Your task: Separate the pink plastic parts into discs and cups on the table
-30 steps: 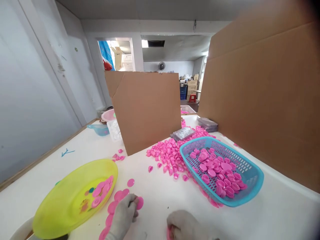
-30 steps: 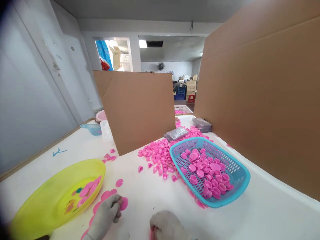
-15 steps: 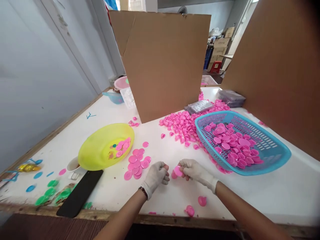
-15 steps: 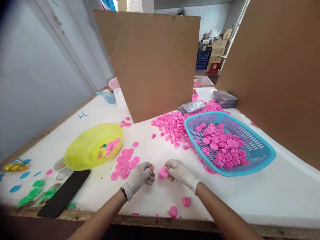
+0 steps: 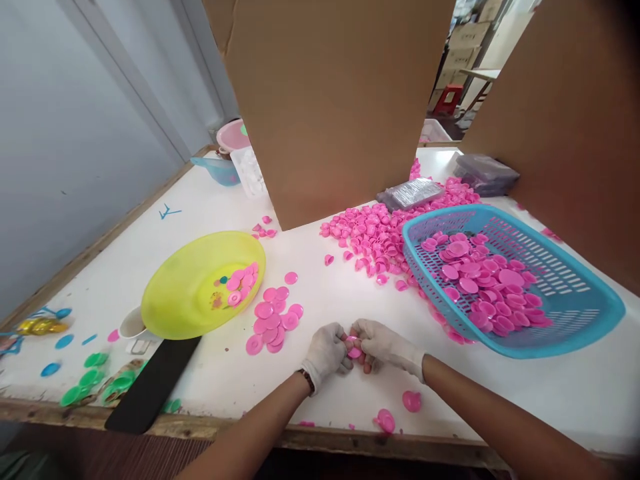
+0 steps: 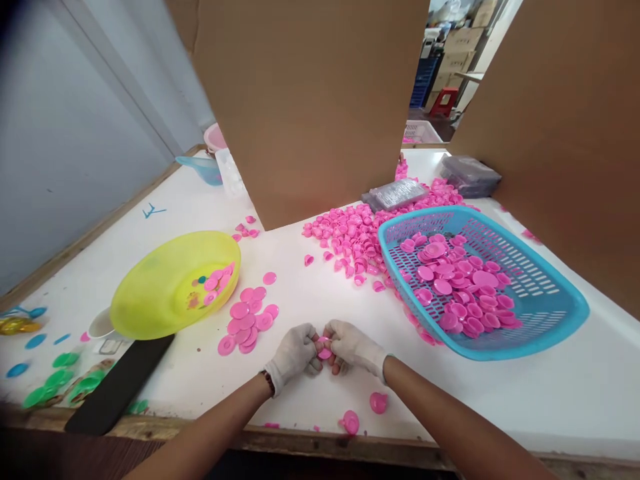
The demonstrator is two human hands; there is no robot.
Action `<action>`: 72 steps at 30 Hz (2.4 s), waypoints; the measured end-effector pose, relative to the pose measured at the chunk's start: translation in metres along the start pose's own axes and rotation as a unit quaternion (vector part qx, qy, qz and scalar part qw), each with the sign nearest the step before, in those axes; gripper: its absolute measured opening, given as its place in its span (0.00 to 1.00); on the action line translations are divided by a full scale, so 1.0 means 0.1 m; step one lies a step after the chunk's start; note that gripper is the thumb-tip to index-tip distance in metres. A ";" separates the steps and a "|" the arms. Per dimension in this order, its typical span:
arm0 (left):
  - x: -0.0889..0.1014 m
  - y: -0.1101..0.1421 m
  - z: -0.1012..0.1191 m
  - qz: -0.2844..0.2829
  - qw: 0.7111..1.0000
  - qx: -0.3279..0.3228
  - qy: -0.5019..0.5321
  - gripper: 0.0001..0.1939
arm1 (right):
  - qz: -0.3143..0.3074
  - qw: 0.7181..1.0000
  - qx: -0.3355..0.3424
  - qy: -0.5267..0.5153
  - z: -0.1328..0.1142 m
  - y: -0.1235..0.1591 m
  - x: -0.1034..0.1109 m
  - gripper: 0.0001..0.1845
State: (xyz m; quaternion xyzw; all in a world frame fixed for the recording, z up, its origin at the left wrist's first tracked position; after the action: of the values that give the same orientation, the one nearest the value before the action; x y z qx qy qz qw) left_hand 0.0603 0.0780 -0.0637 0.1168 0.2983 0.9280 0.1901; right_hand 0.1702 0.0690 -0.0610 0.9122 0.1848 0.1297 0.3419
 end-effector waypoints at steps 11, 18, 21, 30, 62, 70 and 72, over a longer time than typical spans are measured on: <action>0.04 0.03 0.13 0.048 0.971 -0.116 -0.203 0.06 | 0.021 0.998 0.039 0.044 -0.01 -0.01 -0.01 0.02; 0.66 0.27 0.51 0.222 0.865 -0.213 -0.396 0.08 | 0.211 0.904 0.297 -0.221 -0.43 0.67 0.58 0.08; 1.02 0.24 0.53 0.256 0.826 -0.172 -0.472 0.09 | 0.242 0.903 0.288 -0.206 -0.28 1.06 0.81 0.14; 1.05 0.27 0.49 0.272 0.779 -0.198 -0.530 0.08 | 0.188 0.936 0.139 0.263 0.47 0.94 0.25 0.03; 0.06 0.16 -0.15 -0.014 0.999 -0.010 0.042 0.15 | 0.001 1.000 -0.013 -0.027 0.10 0.05 -0.18 0.11; 0.08 0.17 -0.08 -0.053 0.998 -0.022 -0.027 0.13 | 0.003 1.000 -0.019 -0.013 0.05 0.10 -0.20 0.09; 0.08 0.16 -0.07 -0.040 0.997 -0.008 -0.068 0.12 | 0.008 1.000 -0.009 -0.001 0.05 0.10 -0.21 0.08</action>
State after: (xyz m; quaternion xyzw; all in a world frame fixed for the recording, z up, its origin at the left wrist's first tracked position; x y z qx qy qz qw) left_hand 0.0463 0.0659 -0.0586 0.1663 0.2817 0.9120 0.2476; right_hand 0.1555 0.0507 -0.0602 0.9107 0.1760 0.1332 0.3492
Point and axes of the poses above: each hand's wrist, its own y-axis away from the middle knuckle, its own x-axis out of the back of the hand, z = x × y, the point moved 6 cm from there along -y, towards the middle knuckle, and after that the axes turned 3 degrees about z, right-handed, at the moved point
